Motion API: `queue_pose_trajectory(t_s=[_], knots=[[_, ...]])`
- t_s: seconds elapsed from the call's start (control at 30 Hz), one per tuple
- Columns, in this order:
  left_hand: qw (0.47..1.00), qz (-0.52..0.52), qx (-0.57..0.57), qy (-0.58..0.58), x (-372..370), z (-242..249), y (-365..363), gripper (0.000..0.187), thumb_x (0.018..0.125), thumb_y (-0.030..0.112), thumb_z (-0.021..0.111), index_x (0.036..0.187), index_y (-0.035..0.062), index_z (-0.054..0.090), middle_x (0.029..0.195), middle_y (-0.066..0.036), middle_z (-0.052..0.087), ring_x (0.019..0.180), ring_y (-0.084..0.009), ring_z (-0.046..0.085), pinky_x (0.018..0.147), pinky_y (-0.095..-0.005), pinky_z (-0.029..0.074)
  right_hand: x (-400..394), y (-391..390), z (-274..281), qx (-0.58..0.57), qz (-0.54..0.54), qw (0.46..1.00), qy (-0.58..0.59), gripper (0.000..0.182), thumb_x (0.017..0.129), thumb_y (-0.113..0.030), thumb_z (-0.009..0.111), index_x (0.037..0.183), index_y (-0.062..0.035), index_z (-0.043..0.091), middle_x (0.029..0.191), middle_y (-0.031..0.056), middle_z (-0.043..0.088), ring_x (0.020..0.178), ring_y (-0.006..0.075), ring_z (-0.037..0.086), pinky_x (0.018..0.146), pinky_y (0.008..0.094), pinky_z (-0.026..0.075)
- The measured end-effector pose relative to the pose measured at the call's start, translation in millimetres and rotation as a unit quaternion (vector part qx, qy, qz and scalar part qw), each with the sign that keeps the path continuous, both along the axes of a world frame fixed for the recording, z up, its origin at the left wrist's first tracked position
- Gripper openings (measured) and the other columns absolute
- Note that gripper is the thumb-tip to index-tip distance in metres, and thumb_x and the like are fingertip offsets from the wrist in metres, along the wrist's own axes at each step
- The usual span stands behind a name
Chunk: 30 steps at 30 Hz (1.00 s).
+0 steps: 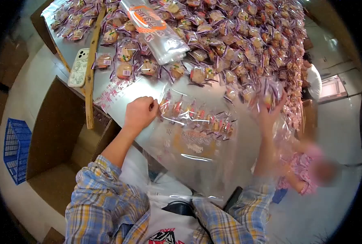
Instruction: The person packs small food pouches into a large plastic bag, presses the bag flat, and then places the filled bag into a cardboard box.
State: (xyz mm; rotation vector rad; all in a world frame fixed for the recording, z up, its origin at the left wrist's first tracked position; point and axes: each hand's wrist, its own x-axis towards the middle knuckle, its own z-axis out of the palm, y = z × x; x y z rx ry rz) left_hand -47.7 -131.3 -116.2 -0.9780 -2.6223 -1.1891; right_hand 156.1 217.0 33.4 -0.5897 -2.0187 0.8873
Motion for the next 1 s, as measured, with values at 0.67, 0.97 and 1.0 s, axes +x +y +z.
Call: queue_pose_trajectory(t_s=[0.67,0.97,1.0], knots=[[0.904,-0.311,-0.152,0.25,143.6,77.6,-80.1,0.051,0.078,0.016,0.076,0.127,0.0132,0.064,0.129,-0.008,0.062,0.121,-0.0284,0.055,0.113,-0.0615,0.033,222.3,-305.0,-77.4,-0.44,0.184,0.878,-0.028,0.109,0.081,-0.004,0.082,0.164,-0.0088,0.011,0.158,0.0147,0.037,0.142,0.0286,0.046,0.119,0.042,0.037],[0.96,-0.259,0.023,0.107,140.3,100.1,-80.3,0.032,0.077,0.002,0.075,0.109,0.0064,0.07,0.102,-0.007,0.073,0.082,-0.0263,0.067,0.072,-0.038,0.054,173.5,-304.2,-75.5,-0.375,0.388,0.824,-0.173,0.097,0.084,-0.001,0.07,0.164,-0.0054,0.015,0.153,0.0172,0.044,0.139,0.027,0.046,0.116,0.0385,0.036],[0.962,-0.253,0.034,0.097,141.5,101.4,-80.9,0.03,0.078,0.001,0.075,0.107,0.0061,0.071,0.101,-0.007,0.073,0.082,-0.027,0.068,0.071,-0.0382,0.055,167.1,-295.2,-70.7,-0.389,0.372,0.821,-0.192,0.097,0.084,-0.001,0.07,0.163,-0.0054,0.016,0.153,0.0171,0.045,0.138,0.0273,0.047,0.116,0.0387,0.036]])
